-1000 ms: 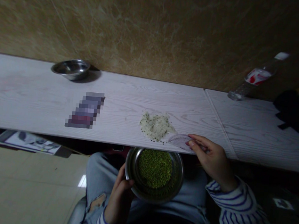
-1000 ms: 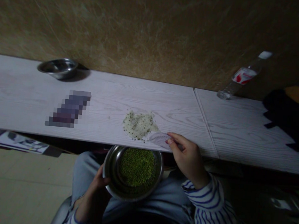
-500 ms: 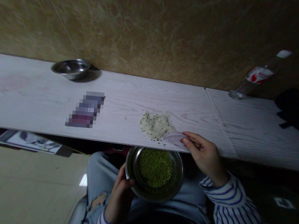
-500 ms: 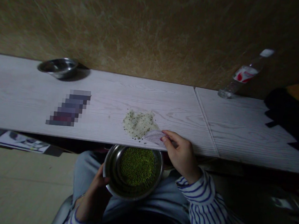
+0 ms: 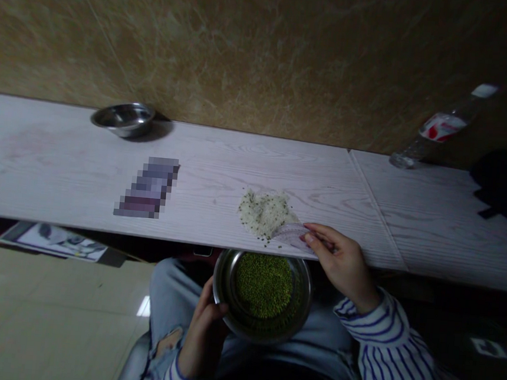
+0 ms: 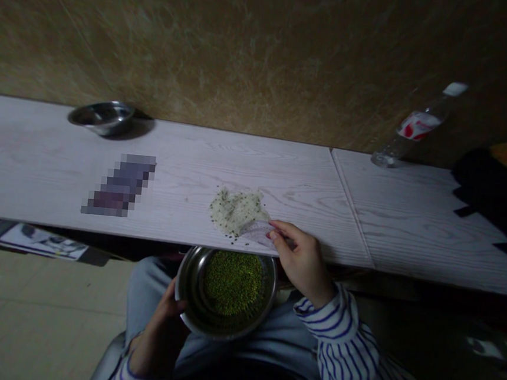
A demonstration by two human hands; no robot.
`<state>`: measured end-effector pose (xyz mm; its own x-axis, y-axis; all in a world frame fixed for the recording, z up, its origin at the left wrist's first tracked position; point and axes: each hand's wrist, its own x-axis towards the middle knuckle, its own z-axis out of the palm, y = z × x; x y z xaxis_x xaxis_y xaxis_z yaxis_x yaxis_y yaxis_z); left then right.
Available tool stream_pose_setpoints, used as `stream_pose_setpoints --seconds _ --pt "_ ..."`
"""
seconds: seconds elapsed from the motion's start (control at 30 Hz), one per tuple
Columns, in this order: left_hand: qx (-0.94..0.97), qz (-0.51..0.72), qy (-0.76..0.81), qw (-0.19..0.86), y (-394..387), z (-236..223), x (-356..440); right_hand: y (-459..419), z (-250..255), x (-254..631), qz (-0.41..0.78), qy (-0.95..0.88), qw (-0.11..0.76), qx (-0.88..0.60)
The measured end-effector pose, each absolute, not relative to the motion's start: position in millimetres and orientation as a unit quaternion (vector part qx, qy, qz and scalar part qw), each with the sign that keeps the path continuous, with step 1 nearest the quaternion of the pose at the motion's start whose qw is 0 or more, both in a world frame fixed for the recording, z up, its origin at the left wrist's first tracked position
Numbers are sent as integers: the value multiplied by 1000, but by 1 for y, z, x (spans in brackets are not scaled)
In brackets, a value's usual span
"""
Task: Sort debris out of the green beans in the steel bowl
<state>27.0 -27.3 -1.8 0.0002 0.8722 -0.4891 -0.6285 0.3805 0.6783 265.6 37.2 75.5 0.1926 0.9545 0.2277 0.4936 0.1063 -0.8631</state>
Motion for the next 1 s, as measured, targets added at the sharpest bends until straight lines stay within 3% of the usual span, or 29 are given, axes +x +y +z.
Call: stream_pose_setpoints --seconds 1.0 --pt "138 531 423 721 -31 4 23 39 76 266 251 -592 456 -615"
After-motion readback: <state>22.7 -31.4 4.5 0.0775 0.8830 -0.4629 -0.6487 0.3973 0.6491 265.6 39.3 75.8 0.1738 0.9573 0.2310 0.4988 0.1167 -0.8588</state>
